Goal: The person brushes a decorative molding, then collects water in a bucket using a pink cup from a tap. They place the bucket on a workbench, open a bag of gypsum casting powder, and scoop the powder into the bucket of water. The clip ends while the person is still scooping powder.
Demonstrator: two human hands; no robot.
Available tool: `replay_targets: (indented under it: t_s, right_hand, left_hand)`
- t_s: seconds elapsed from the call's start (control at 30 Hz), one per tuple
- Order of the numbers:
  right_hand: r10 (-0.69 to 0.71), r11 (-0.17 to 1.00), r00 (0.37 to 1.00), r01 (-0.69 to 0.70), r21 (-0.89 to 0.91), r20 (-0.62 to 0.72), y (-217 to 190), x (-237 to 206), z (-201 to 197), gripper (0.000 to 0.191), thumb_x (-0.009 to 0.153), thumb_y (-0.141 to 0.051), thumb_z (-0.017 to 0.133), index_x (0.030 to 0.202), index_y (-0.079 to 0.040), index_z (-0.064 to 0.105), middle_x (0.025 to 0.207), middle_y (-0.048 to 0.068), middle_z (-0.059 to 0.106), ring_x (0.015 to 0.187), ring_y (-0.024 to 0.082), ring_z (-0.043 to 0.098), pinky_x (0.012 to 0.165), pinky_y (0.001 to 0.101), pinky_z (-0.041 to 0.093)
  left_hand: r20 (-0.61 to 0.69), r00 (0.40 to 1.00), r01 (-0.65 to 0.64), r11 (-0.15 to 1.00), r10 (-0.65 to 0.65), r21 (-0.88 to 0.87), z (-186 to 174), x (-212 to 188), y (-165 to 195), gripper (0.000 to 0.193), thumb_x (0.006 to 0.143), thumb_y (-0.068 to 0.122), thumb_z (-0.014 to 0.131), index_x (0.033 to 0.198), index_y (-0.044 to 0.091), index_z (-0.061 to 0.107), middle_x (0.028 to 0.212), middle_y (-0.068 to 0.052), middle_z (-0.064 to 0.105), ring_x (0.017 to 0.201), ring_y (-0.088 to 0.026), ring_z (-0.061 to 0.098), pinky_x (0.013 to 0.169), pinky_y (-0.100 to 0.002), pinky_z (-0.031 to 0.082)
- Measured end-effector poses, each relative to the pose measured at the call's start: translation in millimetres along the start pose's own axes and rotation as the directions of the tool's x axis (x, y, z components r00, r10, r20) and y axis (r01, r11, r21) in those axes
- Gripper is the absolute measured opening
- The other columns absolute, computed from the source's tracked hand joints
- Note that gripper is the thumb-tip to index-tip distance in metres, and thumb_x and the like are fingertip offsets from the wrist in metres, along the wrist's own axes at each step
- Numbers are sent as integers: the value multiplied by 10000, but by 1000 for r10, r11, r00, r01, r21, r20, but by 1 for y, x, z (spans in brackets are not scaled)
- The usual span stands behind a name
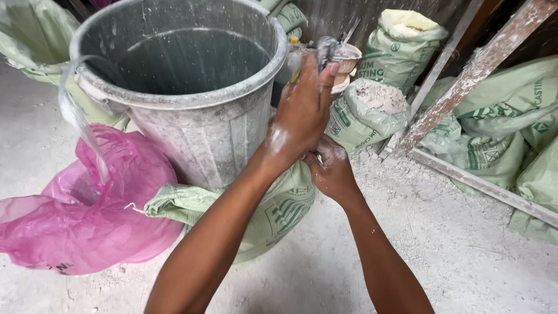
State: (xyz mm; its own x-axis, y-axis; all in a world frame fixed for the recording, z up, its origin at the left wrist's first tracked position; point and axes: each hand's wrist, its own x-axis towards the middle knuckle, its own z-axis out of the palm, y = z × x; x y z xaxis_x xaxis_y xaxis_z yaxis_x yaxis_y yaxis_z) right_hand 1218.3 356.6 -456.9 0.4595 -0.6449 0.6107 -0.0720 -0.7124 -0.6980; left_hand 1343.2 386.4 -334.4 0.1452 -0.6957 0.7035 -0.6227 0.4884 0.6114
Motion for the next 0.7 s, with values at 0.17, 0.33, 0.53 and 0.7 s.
replay_targets:
  t_s: [0.17, 0.33, 0.53, 0.7]
  right_hand:
    - [-37, 997, 996, 31, -77, -83, 7, -1, -10, 45, 1004, 20, 606, 1039, 10, 631, 933, 65, 596, 851, 154, 619, 779, 296, 542]
    - [140, 989, 990, -139, -50, 3, -12, 13, -13, 298, 1006, -278, 653, 1088, -1, 580, 1017, 112, 565, 888, 176, 626, 774, 310, 558]
    - [108, 830, 986, -161, -533, -130, 10, 35, 15, 509, 911, -419, 742, 1140, 25, 644, 1170, 314, 526, 1080, 404, 528, 936, 475, 487]
    - [170, 806, 978, -210, -554, -124, 63, 6, 38, 438, 984, -377, 665, 1210, -2, 649, 1180, 241, 631, 1162, 399, 559, 1002, 499, 458]
  left_hand:
    - [-185, 982, 0, 983, -35, -185, -30, -18, 20, 575, 1155, 442, 337, 1557, 31, 352, 1511, -223, 559, 1203, -356, 700, 1038, -492, 539]
    - [-423, 897, -243, 943, 129, -227, -87, -42, -10, 430, 1198, 423, 539, 1383, 43, 615, 1215, -50, 576, 1025, -133, 571, 892, -280, 479]
    - [-400, 917, -44, 992, -8, -122, -81, -90, -63, 306, 1063, 296, 719, 1186, 23, 657, 1105, -75, 651, 931, -157, 658, 782, -294, 529]
    - [-166, 965, 222, 968, -201, 117, -61, -121, -109, 163, 995, 140, 671, 1075, 3, 633, 939, -149, 718, 727, -261, 725, 684, -395, 560]
